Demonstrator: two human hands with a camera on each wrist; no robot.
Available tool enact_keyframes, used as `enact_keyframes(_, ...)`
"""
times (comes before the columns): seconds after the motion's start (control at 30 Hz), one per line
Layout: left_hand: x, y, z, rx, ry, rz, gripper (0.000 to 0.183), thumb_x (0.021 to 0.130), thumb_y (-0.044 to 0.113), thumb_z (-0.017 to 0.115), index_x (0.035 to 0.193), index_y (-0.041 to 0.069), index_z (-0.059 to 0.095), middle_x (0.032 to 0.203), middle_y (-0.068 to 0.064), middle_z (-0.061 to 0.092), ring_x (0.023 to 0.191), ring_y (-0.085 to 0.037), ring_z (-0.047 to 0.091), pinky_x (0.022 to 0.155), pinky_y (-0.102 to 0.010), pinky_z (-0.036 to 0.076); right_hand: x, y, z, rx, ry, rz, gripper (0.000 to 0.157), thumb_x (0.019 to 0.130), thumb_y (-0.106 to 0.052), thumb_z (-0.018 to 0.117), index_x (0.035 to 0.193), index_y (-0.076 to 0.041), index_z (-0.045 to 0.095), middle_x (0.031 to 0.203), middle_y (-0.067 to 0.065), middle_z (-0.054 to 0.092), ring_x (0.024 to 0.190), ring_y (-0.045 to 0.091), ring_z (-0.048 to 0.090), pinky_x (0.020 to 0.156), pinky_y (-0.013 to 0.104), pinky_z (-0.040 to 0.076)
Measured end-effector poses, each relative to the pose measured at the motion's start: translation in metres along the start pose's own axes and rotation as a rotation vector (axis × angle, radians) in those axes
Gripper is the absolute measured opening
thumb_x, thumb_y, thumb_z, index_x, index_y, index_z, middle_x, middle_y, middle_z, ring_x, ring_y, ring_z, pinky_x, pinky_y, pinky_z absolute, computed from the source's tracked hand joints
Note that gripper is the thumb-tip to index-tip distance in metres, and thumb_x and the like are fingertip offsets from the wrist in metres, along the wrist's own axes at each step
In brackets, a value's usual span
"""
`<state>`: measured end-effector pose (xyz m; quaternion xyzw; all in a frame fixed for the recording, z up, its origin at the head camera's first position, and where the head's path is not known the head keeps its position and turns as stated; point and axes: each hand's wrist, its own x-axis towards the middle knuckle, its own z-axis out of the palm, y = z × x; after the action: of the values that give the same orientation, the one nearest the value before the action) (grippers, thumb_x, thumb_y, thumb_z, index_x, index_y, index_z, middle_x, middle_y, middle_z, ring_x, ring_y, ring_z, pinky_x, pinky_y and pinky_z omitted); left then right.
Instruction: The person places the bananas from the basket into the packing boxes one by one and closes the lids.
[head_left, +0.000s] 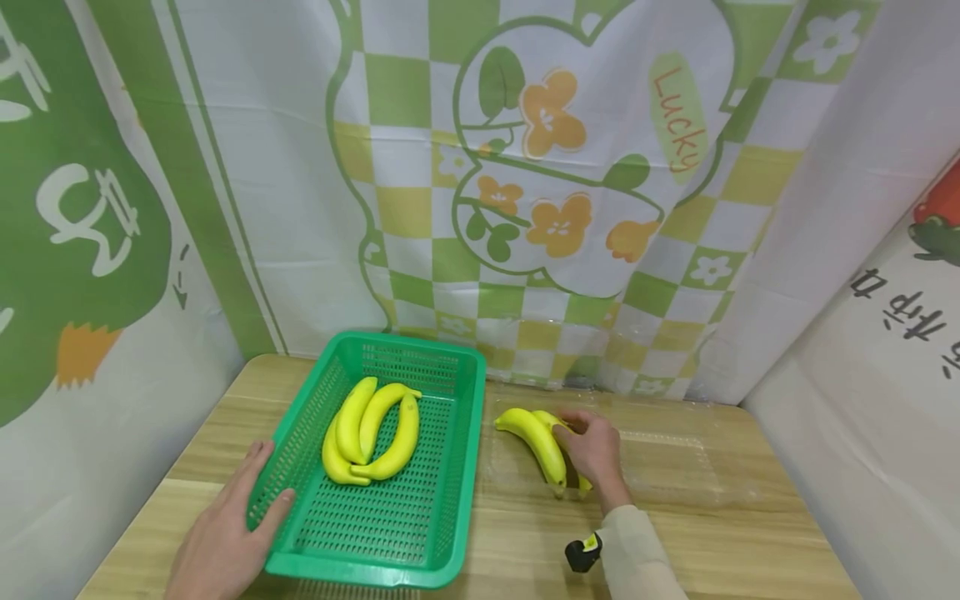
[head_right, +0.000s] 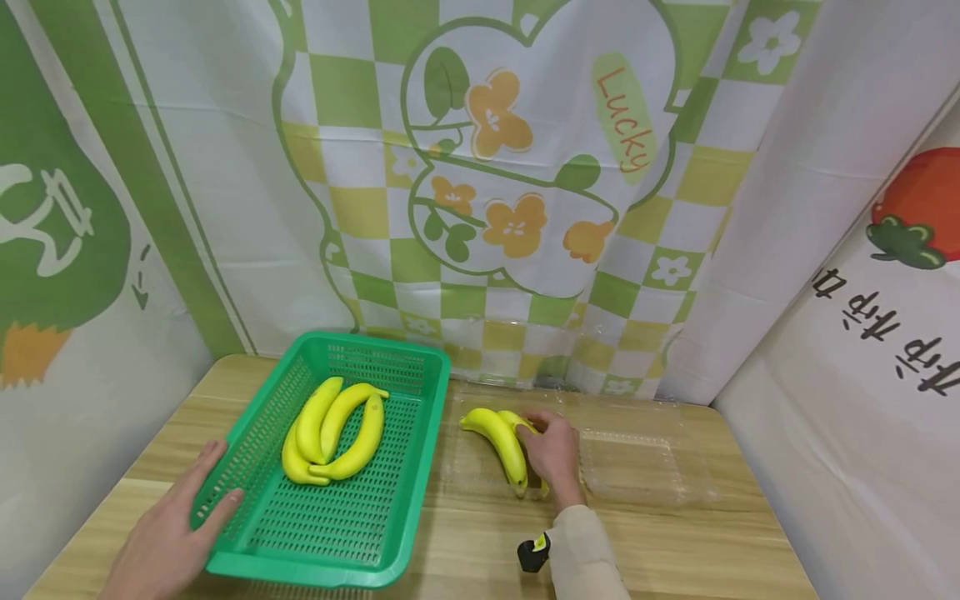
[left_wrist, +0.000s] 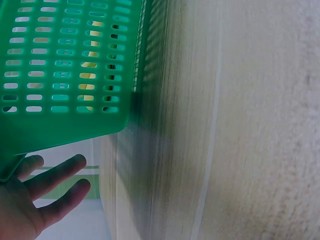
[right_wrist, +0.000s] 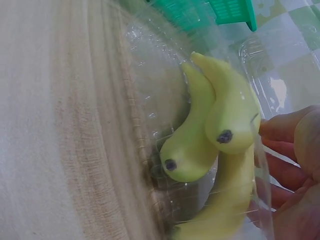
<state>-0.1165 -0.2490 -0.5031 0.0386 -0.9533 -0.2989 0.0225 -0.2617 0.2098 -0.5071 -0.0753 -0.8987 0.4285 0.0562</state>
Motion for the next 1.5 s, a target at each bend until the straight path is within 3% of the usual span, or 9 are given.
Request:
enact_keyframes(0.27,-0.002,0.002,0.0,0.002,0.01,0.007,0.081,0.111,0.052,0.047,0.173,0.018,0.006,0.176,-0.025,0.015,0.147,-0.066,0.032,0.106,-0.084,0.037,0.002,-0.009,-0.005,0.006,0.008,-0.027,0.032,0.1,-0.021,0.073,0.128,-0.006,0.077,0.127,0.02,0.077,0.121,0.038,0.071,0.105,0.055,0.057)
enact_keyframes(0.7,-0.002,0.001,0.001,0.012,0.019,0.004,0.08,0.111,0.053,0.046,0.173,0.02,0.007,0.176,-0.024,0.017,0.147,-0.065,0.033,0.106,-0.084,0.037,-0.002,-0.037,-0.008,0.117,0.029,-0.089,0.03,0.099,-0.02,0.074,0.127,-0.008,0.077,0.124,0.018,0.078,0.117,0.035,0.074,0.1,0.049,0.062)
enact_keyframes(0.97,-0.002,0.001,0.002,0.011,0.022,0.003,0.08,0.111,0.052,0.047,0.173,0.021,0.007,0.176,-0.024,0.018,0.147,-0.065,0.034,0.104,-0.084,0.039,-0.004,-0.053,-0.005,0.152,0.049,-0.134,0.028,0.099,-0.018,0.075,0.124,-0.005,0.077,0.12,0.016,0.08,0.115,0.034,0.075,0.098,0.048,0.063)
enact_keyframes(1.13,-0.002,0.001,0.002,0.016,0.02,0.002,0.08,0.111,0.052,0.047,0.173,0.02,0.008,0.176,-0.024,0.019,0.147,-0.065,0.034,0.104,-0.084,0.039,-0.003,-0.063,0.001,0.155,0.06,-0.138,0.026,0.099,-0.021,0.076,0.122,-0.009,0.079,0.119,0.011,0.08,0.114,0.029,0.074,0.094,0.043,0.062)
enact_keyframes(1.5,-0.001,0.001,0.002,0.014,0.017,0.003,0.08,0.111,0.052,0.046,0.173,0.02,0.007,0.176,-0.024,0.018,0.147,-0.065,0.034,0.105,-0.084,0.039,-0.009,-0.088,0.017,0.211,0.045,-0.175,0.022,0.099,-0.022,0.076,0.118,-0.014,0.081,0.115,0.008,0.081,0.109,0.027,0.074,0.092,0.044,0.061)
